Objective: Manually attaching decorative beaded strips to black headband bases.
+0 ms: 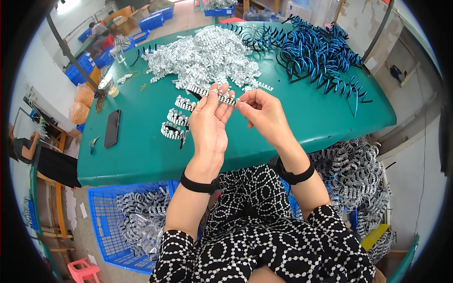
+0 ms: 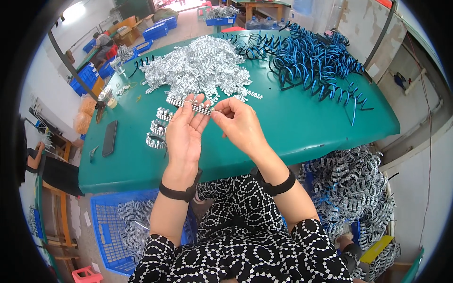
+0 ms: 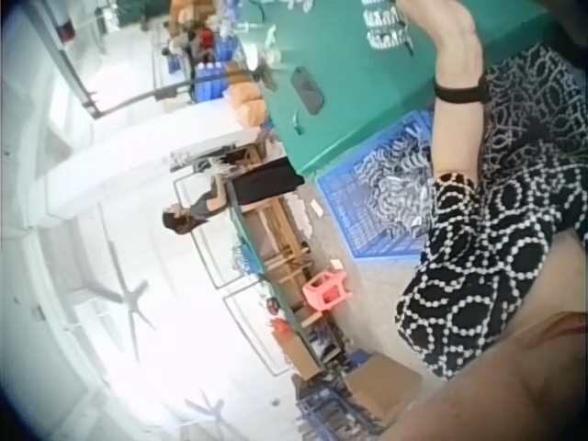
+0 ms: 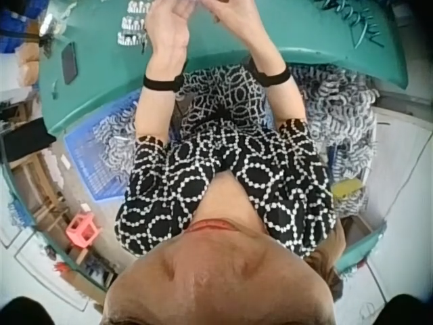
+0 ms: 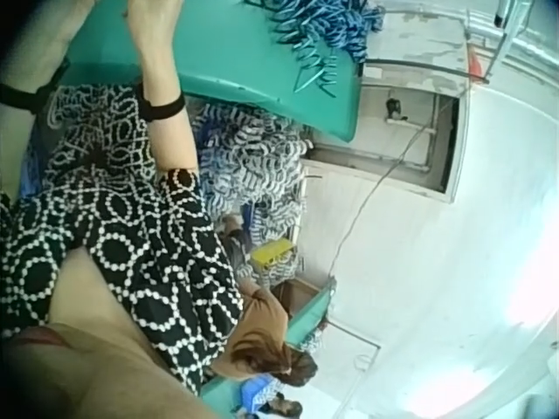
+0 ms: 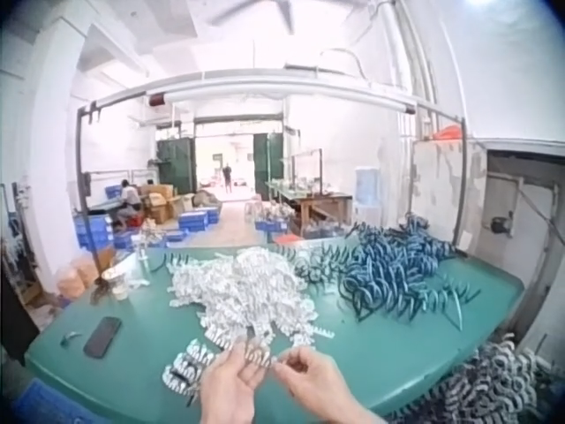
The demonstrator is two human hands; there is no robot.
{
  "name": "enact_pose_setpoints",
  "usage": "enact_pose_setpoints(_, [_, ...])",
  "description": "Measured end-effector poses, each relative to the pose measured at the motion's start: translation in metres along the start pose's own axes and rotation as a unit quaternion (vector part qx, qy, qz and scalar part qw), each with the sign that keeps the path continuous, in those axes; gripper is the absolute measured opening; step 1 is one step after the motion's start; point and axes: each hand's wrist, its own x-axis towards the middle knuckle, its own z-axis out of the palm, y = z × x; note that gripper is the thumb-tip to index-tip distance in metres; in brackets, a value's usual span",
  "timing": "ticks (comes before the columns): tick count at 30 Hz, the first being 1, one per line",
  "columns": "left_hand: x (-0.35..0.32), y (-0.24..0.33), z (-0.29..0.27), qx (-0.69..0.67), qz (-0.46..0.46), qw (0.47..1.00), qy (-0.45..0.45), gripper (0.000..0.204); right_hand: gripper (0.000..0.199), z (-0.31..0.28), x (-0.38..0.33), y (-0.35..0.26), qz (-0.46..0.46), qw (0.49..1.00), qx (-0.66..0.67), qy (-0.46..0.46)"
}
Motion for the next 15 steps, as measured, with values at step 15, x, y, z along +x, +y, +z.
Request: enact_pose_setpoints(15, [-0.0007,-0.0005,-0.0033,0.002,-0.006,1.0,0.019,0.036,0.017,0.0074,0.0053,0.0114,0.023,0.998,0.065,0.002])
